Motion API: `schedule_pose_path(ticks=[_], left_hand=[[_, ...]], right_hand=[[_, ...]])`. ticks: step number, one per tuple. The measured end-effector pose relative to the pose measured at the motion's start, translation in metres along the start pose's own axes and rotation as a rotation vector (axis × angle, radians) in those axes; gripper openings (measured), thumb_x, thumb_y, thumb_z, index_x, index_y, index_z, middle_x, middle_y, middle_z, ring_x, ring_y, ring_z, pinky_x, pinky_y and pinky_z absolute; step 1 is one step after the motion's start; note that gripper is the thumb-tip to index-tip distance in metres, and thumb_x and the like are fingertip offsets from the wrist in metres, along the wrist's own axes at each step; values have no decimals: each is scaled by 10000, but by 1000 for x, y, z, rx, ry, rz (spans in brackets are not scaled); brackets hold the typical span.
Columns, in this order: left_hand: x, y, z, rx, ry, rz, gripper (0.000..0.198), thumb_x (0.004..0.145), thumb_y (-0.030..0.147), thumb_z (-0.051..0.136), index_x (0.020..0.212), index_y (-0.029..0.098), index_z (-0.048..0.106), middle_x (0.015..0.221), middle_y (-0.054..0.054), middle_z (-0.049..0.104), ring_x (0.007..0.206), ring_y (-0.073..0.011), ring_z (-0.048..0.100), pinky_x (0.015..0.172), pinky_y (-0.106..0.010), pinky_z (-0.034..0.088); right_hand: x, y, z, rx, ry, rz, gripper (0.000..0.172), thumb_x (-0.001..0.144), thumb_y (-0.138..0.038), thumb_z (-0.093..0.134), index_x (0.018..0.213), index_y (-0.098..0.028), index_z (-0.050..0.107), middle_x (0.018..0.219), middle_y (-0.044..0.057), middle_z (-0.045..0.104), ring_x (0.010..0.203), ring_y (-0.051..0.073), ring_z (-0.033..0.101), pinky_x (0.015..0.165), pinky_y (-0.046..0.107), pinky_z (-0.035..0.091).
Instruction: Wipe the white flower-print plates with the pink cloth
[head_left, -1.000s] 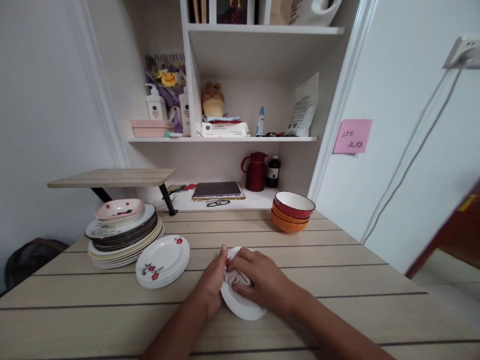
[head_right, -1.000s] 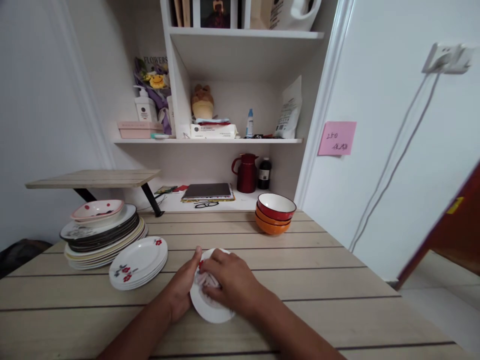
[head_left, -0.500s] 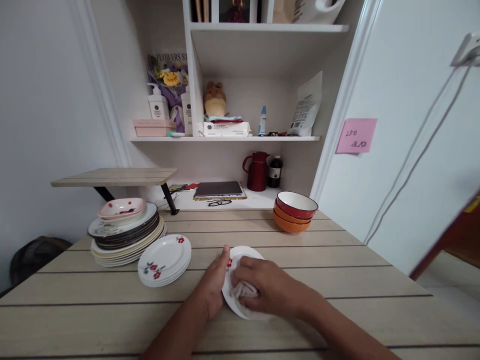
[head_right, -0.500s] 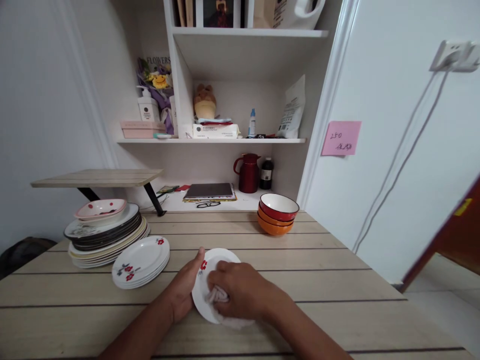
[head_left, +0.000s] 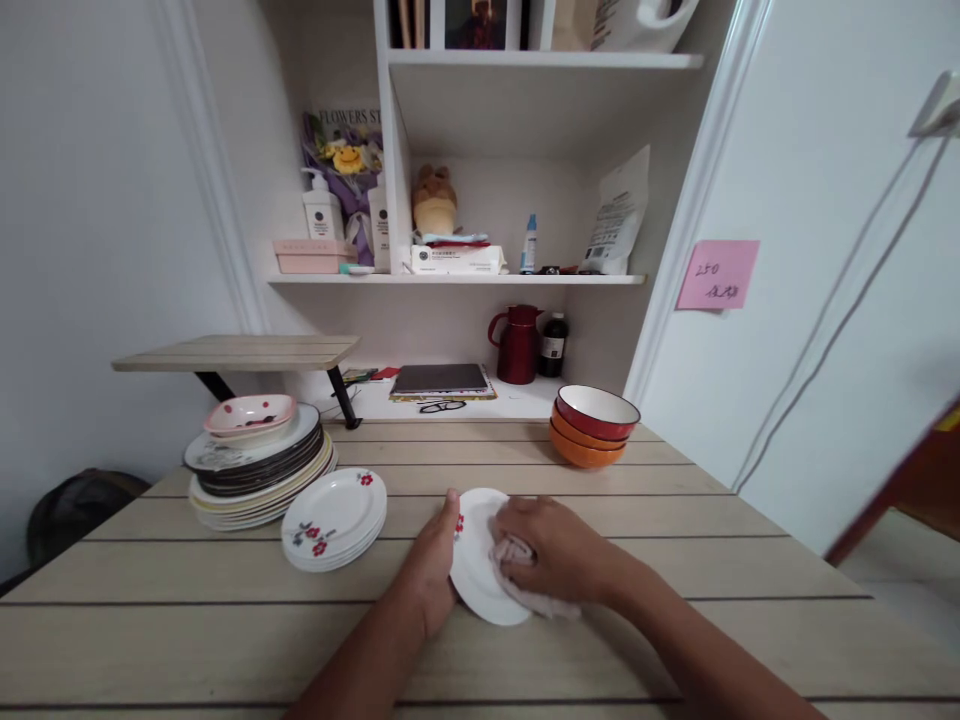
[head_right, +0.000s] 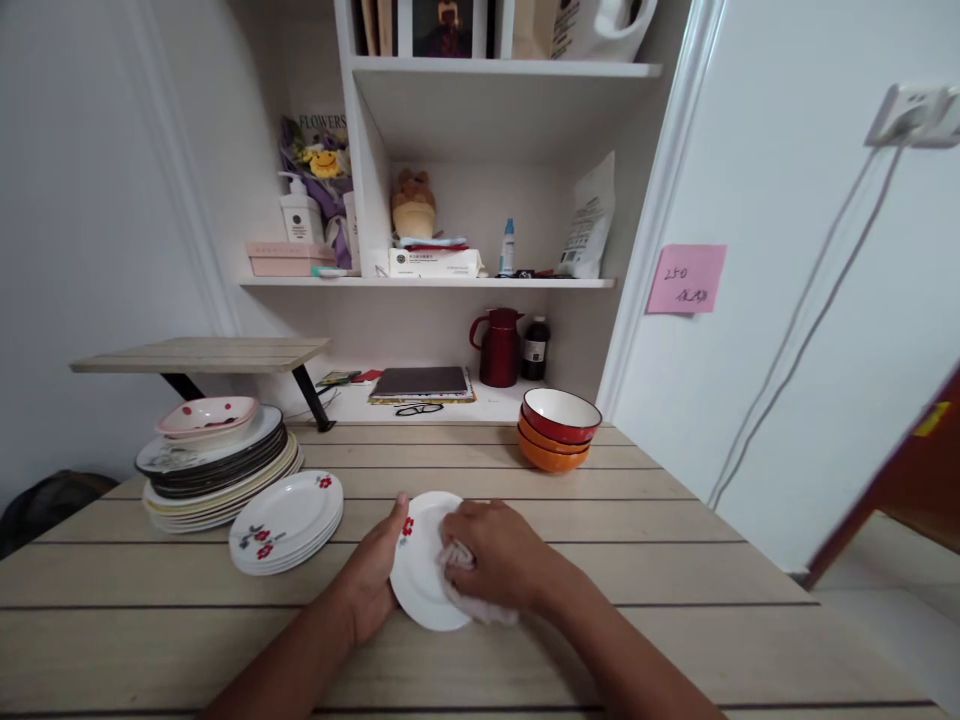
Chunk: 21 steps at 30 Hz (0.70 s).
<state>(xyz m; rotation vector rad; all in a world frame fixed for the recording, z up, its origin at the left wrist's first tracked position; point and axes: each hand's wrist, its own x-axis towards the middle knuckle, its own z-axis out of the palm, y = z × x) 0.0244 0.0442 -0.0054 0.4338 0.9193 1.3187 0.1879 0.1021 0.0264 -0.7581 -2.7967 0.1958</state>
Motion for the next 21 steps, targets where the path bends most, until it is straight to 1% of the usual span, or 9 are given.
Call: schedule_pose_path(ticks=[2,4,5,9,11,13,16,18,21], left_hand=[[0,1,0,8,22,19,493,858,527,522,1138,130,605,905,-110,737,824,-219,694,776,-322,510],[1,3,-1,-1,21,35,475,853,508,542,1117,120,616,896,-111,736,821,-222,692,774,-319,511],[2,4,-1,-15,8,38,466,852,499,549,1108,117,622,892,-112,736,820,-223,692,773,-317,511],[4,8,-2,-35,-36,-32,529,871,557,469,1092,107,636,877,-128,736,815,-230,696,772,-332,511],[4,7,-1,-15,-10,-79,576,870,598,425,1097,113,637,880,-132,737,823,-237,698,772,-348,511],[3,6,-1,10,28,-75,577,864,604,433,1111,123,632,902,-133,738,843,-241,697,779,-358,510],[2,4,-1,8,63,-26,553,854,587,471,1145,139,616,941,-128,738,860,-243,697,792,-367,506],[3,3,-2,-20,60,-7,541,856,571,484,1171,147,602,957,-125,737,862,-243,697,801,-371,504],[4,4,-4,-69,16,1,542,863,560,480,1173,132,600,968,-129,734,867,-242,696,812,-364,505]], right_hand=[[-3,-11,1,33,-66,-110,141,748,-279,625,876,-224,607,879,8,616,808,173,554,767,295,361],[-1,-21,7,79,-33,-178,178,766,-309,632,928,-243,604,936,2,620,869,175,556,805,298,359],[2,-25,11,95,18,-183,205,784,-324,625,974,-251,599,984,7,618,916,181,550,829,306,353],[17,-20,24,61,224,-63,259,842,-328,590,1093,-267,576,1114,40,591,1039,210,511,899,354,317],[22,-8,25,5,276,46,243,869,-321,557,1103,-260,577,1121,59,588,1053,222,506,907,372,309],[22,3,21,-36,296,150,248,872,-333,549,1103,-249,576,1113,70,588,1047,230,510,896,378,312],[13,11,13,-107,225,201,221,846,-327,557,1040,-227,594,1030,74,602,979,236,533,846,372,329],[5,6,8,-135,123,150,182,820,-314,564,968,-216,603,956,66,612,898,226,549,788,350,343],[-3,-8,5,-67,-34,0,153,794,-313,579,911,-217,596,882,37,619,793,192,552,704,303,350]])
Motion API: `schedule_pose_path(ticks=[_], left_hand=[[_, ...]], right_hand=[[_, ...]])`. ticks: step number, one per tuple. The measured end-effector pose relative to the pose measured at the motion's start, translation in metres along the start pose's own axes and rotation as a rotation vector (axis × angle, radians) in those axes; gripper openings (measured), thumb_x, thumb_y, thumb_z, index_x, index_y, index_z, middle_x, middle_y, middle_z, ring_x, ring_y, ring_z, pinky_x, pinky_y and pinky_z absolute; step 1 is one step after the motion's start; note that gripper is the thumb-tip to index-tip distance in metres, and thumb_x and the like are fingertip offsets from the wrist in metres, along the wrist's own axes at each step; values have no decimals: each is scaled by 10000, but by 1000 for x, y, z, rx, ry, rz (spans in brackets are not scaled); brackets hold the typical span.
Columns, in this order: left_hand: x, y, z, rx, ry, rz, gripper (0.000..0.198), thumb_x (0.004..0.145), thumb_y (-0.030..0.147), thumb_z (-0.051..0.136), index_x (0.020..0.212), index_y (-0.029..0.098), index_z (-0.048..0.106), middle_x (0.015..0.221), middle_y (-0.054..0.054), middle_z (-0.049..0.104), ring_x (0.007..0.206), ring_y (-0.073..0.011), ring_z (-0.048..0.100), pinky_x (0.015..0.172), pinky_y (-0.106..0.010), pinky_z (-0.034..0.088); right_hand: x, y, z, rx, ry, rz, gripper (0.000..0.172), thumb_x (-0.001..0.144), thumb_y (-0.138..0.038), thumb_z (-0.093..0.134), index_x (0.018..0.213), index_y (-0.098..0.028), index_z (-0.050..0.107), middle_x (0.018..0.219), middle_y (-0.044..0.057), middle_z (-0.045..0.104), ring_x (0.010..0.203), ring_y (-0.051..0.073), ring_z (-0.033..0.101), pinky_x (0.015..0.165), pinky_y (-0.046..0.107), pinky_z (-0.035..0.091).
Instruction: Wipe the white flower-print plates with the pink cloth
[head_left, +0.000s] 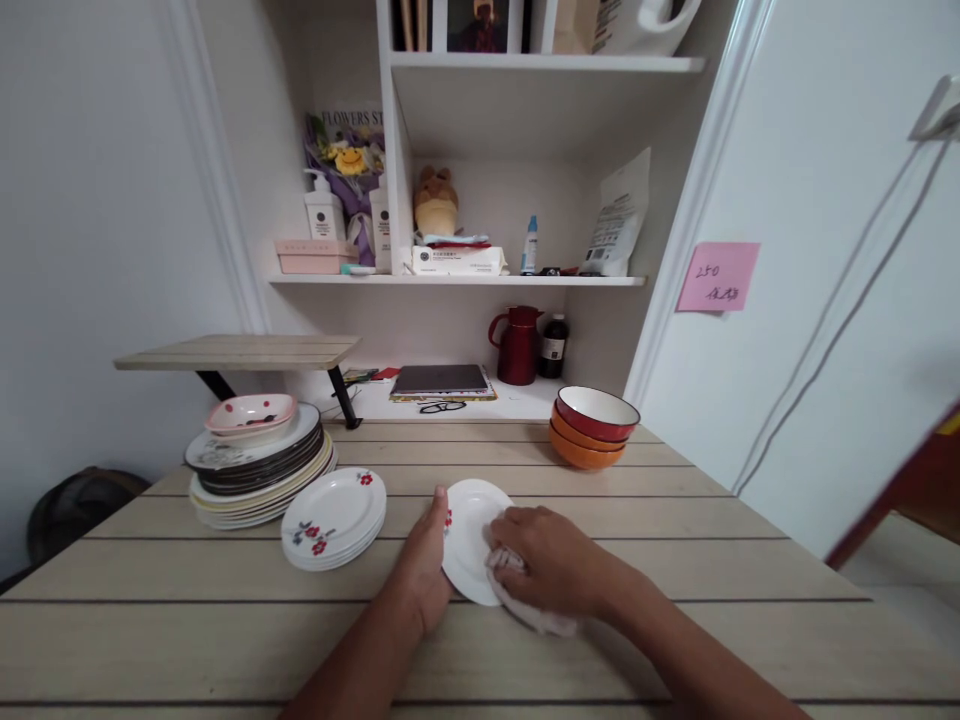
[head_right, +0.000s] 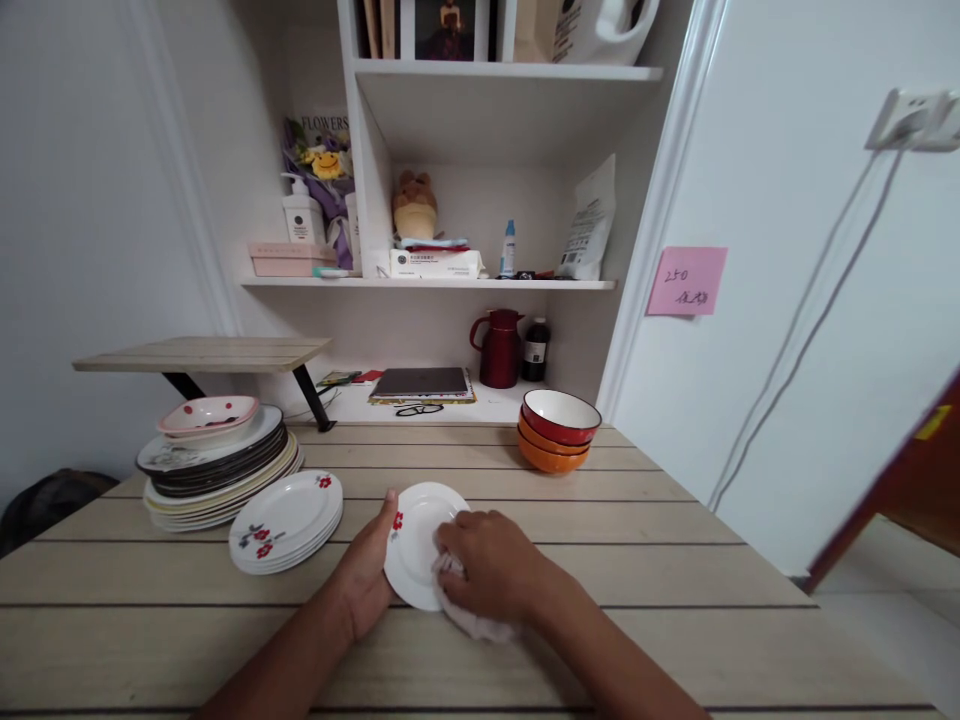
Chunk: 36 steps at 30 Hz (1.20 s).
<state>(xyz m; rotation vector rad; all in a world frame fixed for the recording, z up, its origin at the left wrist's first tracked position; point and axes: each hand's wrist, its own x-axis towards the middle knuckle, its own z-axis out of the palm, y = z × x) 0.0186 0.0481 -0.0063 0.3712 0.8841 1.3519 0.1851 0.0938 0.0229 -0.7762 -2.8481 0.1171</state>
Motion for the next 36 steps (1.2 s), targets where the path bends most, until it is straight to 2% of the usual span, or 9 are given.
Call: schedule_pose_path(ticks=[2,5,10,16,21,25,27,32,36], left_hand=[[0,2,-1,-20,-44,-3,550,866,558,475,1159,112,609,975,-137,731,879,-243,692,821,-354,505],[0,5,0,-21,-112,-16,571,870,565,459,1152,94,616,986,-146,726,914,-250,685,838,-348,501],[1,6,0,-7,-126,-53,648,878,627,346,1192,120,601,1016,-148,722,972,-255,673,855,-369,491],[0,2,0,13,-79,-2,616,881,600,378,1243,140,572,1074,-143,710,1019,-257,658,892,-378,474],[-3,7,-2,-41,-160,-45,618,895,592,345,1268,143,547,1134,-144,686,1053,-262,640,940,-389,446],[-3,9,-5,-71,-207,-60,644,879,622,346,1264,144,542,1179,-147,663,1093,-256,619,971,-385,425],[-3,8,-4,-52,-200,-48,641,872,626,361,1269,155,539,1182,-144,663,1102,-259,616,971,-394,426],[1,2,-1,5,-126,-31,562,898,546,403,1284,159,535,1151,-141,679,1081,-262,629,960,-401,435],[2,3,-5,-39,-116,-8,533,905,503,434,1263,126,545,1125,-144,688,1066,-251,636,969,-376,435]], right_hand=[[0,-10,2,85,-11,-91,182,786,-318,599,946,-231,594,914,23,619,821,184,554,721,293,359],[10,-20,11,171,130,-127,265,794,-328,621,1049,-264,583,1055,25,598,964,204,531,839,325,351],[33,-9,21,108,343,24,256,859,-328,566,1106,-262,576,1119,64,575,1041,235,495,893,382,335],[24,13,21,23,404,193,261,847,-343,565,1090,-254,596,1211,91,549,1134,267,469,967,450,316],[15,-3,24,50,338,25,343,838,-356,550,1169,-274,579,1440,73,410,1377,302,240,1098,524,162],[23,-19,24,110,222,-117,456,924,-332,410,1379,-319,397,1535,15,304,1441,230,134,1144,506,105],[28,-15,23,106,206,-67,495,931,-312,399,1422,-322,337,1554,10,268,1452,222,103,1150,512,101],[28,9,24,127,204,153,477,925,-268,405,1402,-253,392,1544,63,289,1450,249,133,1139,514,193],[18,-5,30,236,196,91,515,904,-230,428,1415,-185,384,1541,107,285,1447,250,151,1159,471,209]])
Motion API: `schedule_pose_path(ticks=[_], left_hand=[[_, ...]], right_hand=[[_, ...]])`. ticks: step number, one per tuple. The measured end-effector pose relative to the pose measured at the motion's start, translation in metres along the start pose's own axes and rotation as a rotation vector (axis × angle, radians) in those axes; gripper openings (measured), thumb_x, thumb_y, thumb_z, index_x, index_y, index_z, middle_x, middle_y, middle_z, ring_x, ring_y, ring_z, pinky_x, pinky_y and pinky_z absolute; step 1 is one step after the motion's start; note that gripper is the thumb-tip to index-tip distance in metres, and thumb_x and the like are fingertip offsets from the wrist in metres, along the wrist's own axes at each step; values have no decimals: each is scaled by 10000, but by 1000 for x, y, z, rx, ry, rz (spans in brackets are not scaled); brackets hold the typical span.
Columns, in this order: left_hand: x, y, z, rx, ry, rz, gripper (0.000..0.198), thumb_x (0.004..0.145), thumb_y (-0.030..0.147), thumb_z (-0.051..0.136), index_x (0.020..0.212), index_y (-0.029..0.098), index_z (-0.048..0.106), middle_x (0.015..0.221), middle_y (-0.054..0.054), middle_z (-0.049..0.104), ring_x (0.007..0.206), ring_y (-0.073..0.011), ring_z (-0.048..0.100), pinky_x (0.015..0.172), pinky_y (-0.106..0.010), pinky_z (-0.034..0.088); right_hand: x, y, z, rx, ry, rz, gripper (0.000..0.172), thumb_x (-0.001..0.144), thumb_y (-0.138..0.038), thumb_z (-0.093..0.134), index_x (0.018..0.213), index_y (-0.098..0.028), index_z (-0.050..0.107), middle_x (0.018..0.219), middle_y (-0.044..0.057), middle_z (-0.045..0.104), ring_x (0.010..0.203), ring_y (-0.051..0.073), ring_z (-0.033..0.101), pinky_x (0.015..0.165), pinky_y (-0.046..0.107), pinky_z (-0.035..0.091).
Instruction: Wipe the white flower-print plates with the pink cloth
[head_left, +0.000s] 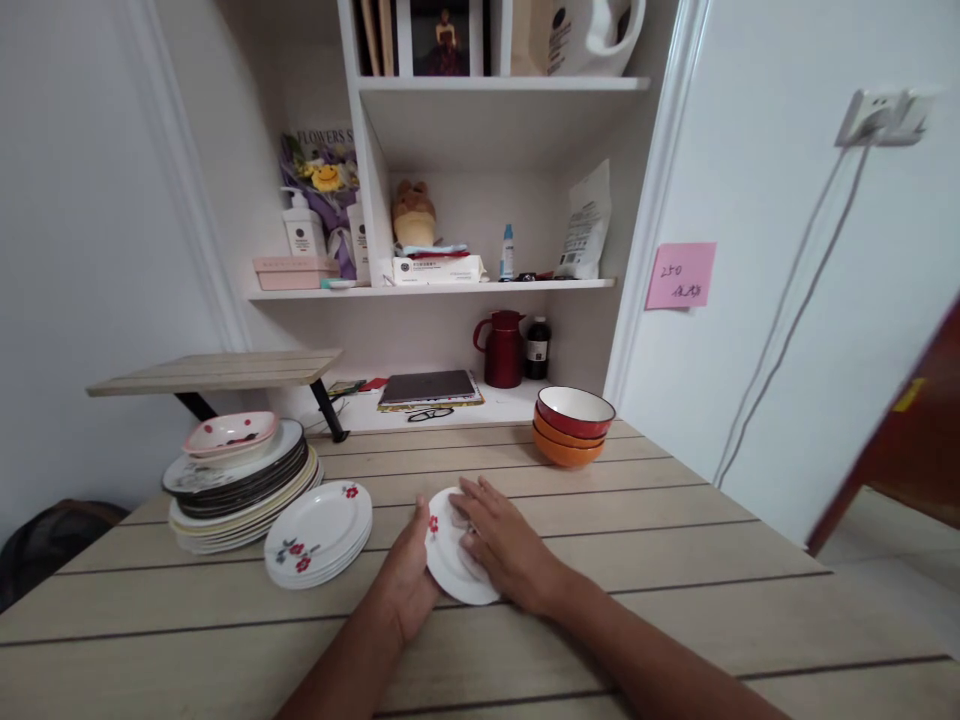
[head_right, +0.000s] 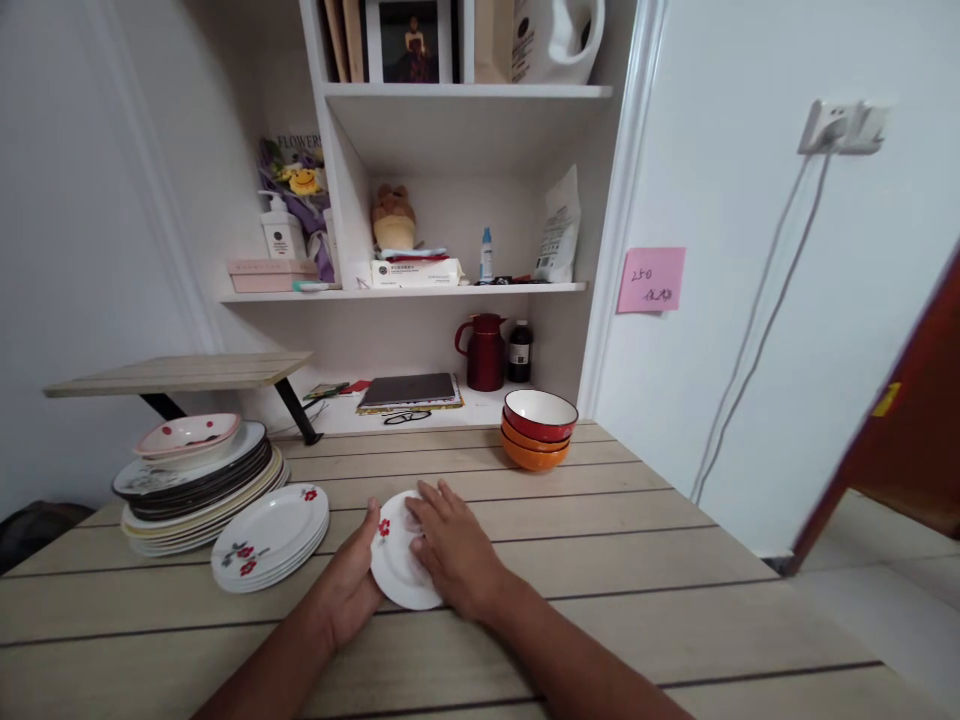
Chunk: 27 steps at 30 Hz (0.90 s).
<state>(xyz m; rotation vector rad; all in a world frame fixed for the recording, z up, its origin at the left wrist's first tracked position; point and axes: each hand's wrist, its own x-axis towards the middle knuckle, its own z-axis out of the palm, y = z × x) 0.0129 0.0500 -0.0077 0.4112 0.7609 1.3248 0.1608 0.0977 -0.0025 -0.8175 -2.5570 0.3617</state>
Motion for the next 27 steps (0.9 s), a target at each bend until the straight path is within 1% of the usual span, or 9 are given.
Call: schedule_pose_path(ticks=[3,7,10,14,17,20,23,25,27], left_hand=[[-2,3,-4,-9,10,-71,612,872,576,448,1227,90,562,1080,-164,698,1041,-267,645,941,-375,457],[-4,5,-4,38,25,-121,599,857,589,468,1236,135,565,1051,-134,711,996,-262,663,889,-370,486],[-3,3,1,8,-37,-41,539,901,534,422,1296,183,526,1113,-112,697,1039,-244,650,930,-375,464],[-3,1,6,-21,-54,-33,562,904,519,422,1319,149,508,1173,-142,671,1114,-259,614,993,-400,422],[-3,1,5,-41,-51,-10,561,901,511,433,1316,141,513,1198,-145,658,1137,-260,600,1011,-395,408],[-3,2,1,-48,-28,5,578,899,525,429,1310,126,514,1210,-149,650,1141,-252,597,1010,-376,409],[-3,4,-3,-26,-17,-22,645,877,598,404,1300,124,520,1210,-159,647,1143,-262,595,1002,-389,416],[-2,4,-3,-24,-42,-29,655,876,619,373,1306,147,517,1213,-152,646,1143,-267,594,1000,-412,416],[-1,4,-1,-31,-75,-24,626,889,600,359,1315,168,513,1217,-140,647,1146,-264,593,1004,-424,410]], right_hand=[[-4,-24,12,82,-21,-124,648,876,-197,457,1485,-198,237,1566,90,223,1451,221,137,1168,444,211],[6,-34,17,28,-7,-233,682,862,-185,489,1488,-225,223,1591,73,124,1460,222,77,1172,452,180],[16,-18,10,-99,45,-115,600,908,-241,444,1476,-269,255,1582,66,172,1457,240,96,1159,516,148],[18,6,1,-199,105,98,503,939,-255,381,1441,-250,345,1567,71,224,1452,271,119,1145,537,149],[11,3,5,-213,107,185,499,923,-235,401,1421,-223,383,1555,97,254,1444,294,144,1132,541,179],[4,-16,13,-160,46,44,568,891,-225,443,1448,-251,337,1563,70,239,1447,283,134,1144,523,178],[3,-30,15,-97,13,-129,701,871,-252,479,1504,-229,180,1571,66,214,1456,256,82,1162,483,177],[8,-26,11,-119,8,-163,675,879,-252,473,1498,-242,205,1573,63,208,1457,251,84,1163,486,167],[13,-12,6,-179,43,-81,566,902,-245,446,1453,-283,323,1575,54,205,1454,262,102,1148,515,171]])
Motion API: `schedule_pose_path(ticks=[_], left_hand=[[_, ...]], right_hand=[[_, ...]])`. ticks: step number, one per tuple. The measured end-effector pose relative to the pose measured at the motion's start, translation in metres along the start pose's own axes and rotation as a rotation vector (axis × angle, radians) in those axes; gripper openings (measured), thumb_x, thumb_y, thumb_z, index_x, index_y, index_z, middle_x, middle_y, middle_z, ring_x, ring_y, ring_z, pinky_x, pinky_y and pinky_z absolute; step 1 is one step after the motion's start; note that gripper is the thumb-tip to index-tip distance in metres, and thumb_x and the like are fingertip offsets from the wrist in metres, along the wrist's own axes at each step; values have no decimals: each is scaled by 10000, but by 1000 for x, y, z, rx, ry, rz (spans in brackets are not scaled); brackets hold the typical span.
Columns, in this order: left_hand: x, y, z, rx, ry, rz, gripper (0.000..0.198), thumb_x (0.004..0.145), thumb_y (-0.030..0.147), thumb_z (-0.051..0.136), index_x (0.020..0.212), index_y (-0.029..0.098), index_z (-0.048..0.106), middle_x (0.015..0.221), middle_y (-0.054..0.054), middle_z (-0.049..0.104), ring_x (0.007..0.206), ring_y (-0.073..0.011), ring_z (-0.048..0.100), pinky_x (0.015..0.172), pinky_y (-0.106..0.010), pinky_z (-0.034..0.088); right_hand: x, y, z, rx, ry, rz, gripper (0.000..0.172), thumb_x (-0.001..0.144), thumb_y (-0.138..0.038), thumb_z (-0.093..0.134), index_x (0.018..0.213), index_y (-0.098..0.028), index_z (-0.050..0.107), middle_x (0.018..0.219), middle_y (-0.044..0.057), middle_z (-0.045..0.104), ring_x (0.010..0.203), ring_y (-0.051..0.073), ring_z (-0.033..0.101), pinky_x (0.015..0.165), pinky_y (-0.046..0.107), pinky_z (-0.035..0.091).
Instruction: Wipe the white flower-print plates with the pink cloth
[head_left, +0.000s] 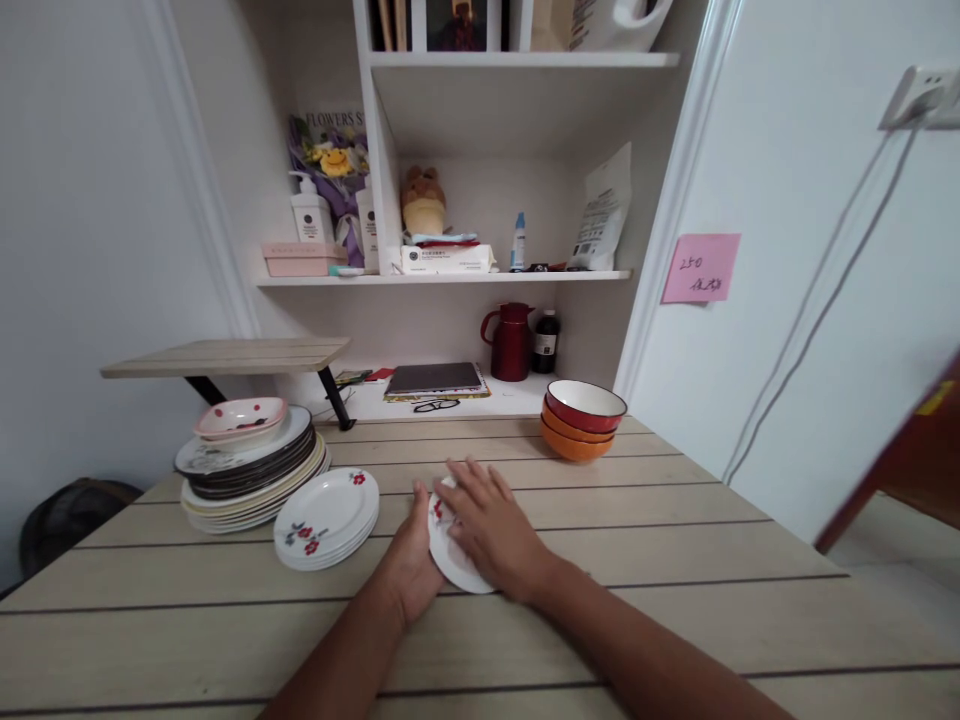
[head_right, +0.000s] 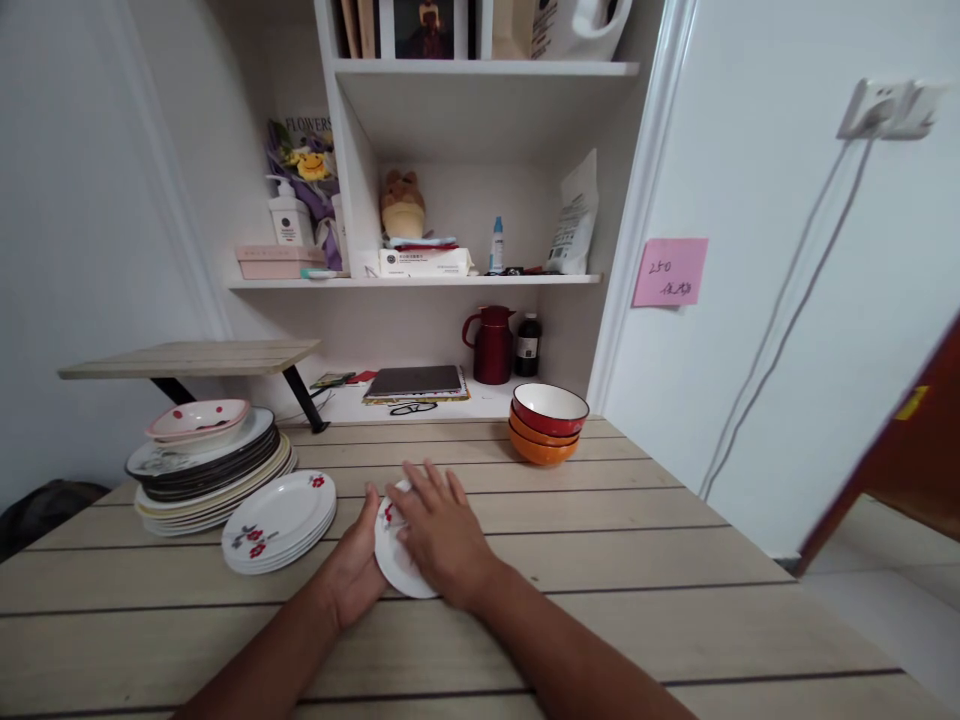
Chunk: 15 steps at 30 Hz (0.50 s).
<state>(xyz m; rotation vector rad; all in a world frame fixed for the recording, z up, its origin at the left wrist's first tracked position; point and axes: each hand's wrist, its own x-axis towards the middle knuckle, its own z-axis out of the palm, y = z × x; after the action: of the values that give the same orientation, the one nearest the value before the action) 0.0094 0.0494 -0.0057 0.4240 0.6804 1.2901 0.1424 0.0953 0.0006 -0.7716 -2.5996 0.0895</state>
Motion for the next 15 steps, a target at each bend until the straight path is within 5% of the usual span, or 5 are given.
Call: schedule_pose_path(ticks=[5,11,15], left_hand=[[-1,-2,4,3,-10,-23,622,880,588,391,1306,157,532,1199,-144,658,1140,-279,595,1002,-424,412],[-2,1,-2,-4,70,-16,610,889,579,392,1275,134,550,1167,-138,674,1133,-247,602,989,-368,422],[0,2,-4,-18,26,-20,644,879,613,368,1286,146,543,1168,-144,672,1130,-262,603,989,-399,420]], right_hand=[[-5,25,-1,-58,30,278,486,940,-278,380,1420,-202,390,1554,119,245,1438,295,168,1120,539,219],[-13,-18,7,42,-35,-27,687,876,-248,476,1502,-224,195,1578,62,190,1458,261,65,1161,481,192],[-4,-11,6,6,-18,-26,616,885,-212,447,1477,-222,275,1582,63,172,1456,253,97,1165,490,163]])
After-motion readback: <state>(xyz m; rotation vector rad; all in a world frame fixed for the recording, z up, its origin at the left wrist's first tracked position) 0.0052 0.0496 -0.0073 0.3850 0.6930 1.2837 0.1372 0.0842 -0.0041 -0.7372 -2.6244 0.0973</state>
